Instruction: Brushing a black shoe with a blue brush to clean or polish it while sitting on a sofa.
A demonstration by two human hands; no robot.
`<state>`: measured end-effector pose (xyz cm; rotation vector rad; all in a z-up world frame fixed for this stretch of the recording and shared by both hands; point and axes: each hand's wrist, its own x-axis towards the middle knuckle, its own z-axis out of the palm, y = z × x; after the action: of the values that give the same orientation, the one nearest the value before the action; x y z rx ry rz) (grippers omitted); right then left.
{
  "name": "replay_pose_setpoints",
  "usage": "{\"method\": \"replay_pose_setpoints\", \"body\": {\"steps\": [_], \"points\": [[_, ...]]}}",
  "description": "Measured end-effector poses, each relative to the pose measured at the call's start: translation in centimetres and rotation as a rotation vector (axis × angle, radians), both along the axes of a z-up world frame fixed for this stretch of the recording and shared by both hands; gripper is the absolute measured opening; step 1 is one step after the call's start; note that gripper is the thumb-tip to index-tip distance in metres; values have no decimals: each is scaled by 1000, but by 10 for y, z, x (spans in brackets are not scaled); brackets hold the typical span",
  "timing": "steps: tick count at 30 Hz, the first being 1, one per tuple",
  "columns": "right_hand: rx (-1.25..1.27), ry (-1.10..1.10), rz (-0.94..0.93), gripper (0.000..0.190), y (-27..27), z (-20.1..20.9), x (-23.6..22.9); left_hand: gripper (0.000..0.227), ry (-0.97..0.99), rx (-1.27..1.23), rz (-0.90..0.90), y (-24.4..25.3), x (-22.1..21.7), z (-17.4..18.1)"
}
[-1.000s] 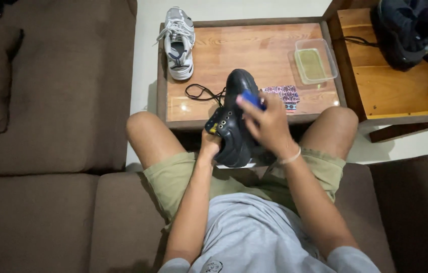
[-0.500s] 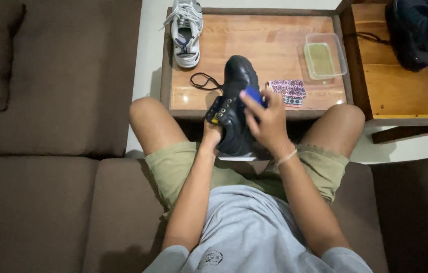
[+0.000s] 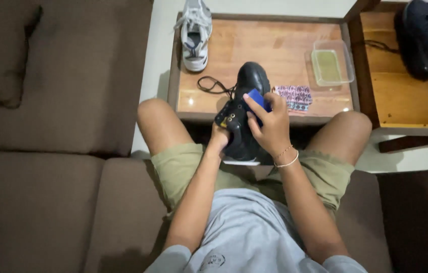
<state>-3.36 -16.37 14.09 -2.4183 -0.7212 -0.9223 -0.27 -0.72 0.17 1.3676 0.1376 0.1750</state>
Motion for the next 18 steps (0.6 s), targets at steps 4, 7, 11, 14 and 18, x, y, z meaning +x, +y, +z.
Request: {"method": "replay_pose_setpoints", "body": {"steps": [4, 7, 11, 14, 18], "points": [[18, 45, 42, 53, 12, -30, -40, 20, -13, 20, -43, 7, -5, 2], [46, 84, 114, 50, 17, -64, -75, 21, -11, 24, -77, 11, -12, -4], [11, 0, 35, 47, 6, -47, -47, 22, -16, 16, -137, 5, -16, -6], [71, -19, -16, 47, 1, -31, -28, 23, -46, 17, -181, 2, -7, 3], [93, 44, 118, 48, 9, -60, -57, 24, -100, 9, -200, 7, -9, 9]]}}
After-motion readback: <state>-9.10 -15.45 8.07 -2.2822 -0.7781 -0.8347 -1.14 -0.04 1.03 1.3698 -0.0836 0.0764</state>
